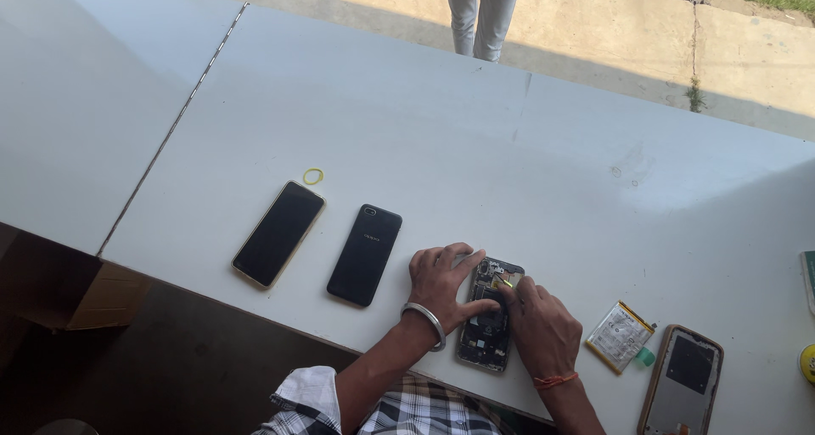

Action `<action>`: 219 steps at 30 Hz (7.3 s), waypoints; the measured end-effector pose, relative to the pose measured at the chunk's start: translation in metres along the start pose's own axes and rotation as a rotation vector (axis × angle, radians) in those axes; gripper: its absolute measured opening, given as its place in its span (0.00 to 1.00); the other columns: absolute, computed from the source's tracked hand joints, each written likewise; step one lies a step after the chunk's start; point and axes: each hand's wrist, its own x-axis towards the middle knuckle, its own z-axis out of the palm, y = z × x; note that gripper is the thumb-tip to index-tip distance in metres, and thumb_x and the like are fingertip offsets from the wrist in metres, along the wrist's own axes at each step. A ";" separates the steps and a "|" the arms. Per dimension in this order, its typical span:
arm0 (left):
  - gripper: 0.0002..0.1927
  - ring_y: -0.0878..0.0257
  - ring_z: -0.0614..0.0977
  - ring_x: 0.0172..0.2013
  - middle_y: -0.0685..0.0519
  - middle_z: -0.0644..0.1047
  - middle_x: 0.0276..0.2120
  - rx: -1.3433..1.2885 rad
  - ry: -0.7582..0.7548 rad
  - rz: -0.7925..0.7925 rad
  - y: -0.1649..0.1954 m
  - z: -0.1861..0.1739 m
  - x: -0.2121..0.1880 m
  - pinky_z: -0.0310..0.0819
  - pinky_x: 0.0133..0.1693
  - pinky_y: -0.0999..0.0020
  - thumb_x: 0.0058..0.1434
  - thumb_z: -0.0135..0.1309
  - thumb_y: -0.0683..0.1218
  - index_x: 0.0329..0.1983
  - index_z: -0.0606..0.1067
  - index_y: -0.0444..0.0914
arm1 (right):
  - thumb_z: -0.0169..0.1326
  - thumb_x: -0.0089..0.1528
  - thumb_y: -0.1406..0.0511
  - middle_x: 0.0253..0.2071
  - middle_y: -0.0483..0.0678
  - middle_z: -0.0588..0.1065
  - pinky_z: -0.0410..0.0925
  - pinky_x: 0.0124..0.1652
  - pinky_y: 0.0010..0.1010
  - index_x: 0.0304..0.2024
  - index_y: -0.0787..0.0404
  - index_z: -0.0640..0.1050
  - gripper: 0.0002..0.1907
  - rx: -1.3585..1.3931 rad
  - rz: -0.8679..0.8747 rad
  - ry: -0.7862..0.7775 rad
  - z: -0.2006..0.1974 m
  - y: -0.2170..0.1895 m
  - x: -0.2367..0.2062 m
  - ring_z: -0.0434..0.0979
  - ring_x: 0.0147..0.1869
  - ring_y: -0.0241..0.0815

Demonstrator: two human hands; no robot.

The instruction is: The person uses a screwdriver to remove screws and pry open a smartphone. They detach the battery and remove the motherboard, placing components on the table.

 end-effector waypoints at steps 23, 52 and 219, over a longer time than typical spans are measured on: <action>0.34 0.59 0.72 0.52 0.54 0.75 0.49 0.118 -0.054 0.084 0.005 -0.021 0.019 0.49 0.62 0.50 0.54 0.61 0.70 0.53 0.79 0.42 | 0.59 0.62 0.44 0.26 0.48 0.78 0.72 0.31 0.39 0.37 0.56 0.79 0.23 0.136 0.418 -0.280 -0.024 0.019 -0.006 0.81 0.30 0.46; 0.09 0.59 0.80 0.34 0.50 0.80 0.34 0.035 0.035 0.549 0.010 -0.013 0.049 0.76 0.36 0.63 0.60 0.61 0.45 0.39 0.82 0.35 | 0.66 0.52 0.51 0.42 0.43 0.78 0.75 0.39 0.34 0.58 0.48 0.79 0.32 0.321 0.383 -0.059 0.002 -0.007 -0.037 0.83 0.42 0.38; 0.50 0.58 0.76 0.62 0.55 0.88 0.37 -0.445 -0.288 0.150 0.043 -0.030 0.092 0.50 0.71 0.46 0.49 0.71 0.57 0.73 0.60 0.49 | 0.67 0.59 0.64 0.38 0.38 0.82 0.73 0.46 0.31 0.43 0.49 0.85 0.09 0.349 -0.197 0.283 -0.086 0.013 0.042 0.77 0.48 0.37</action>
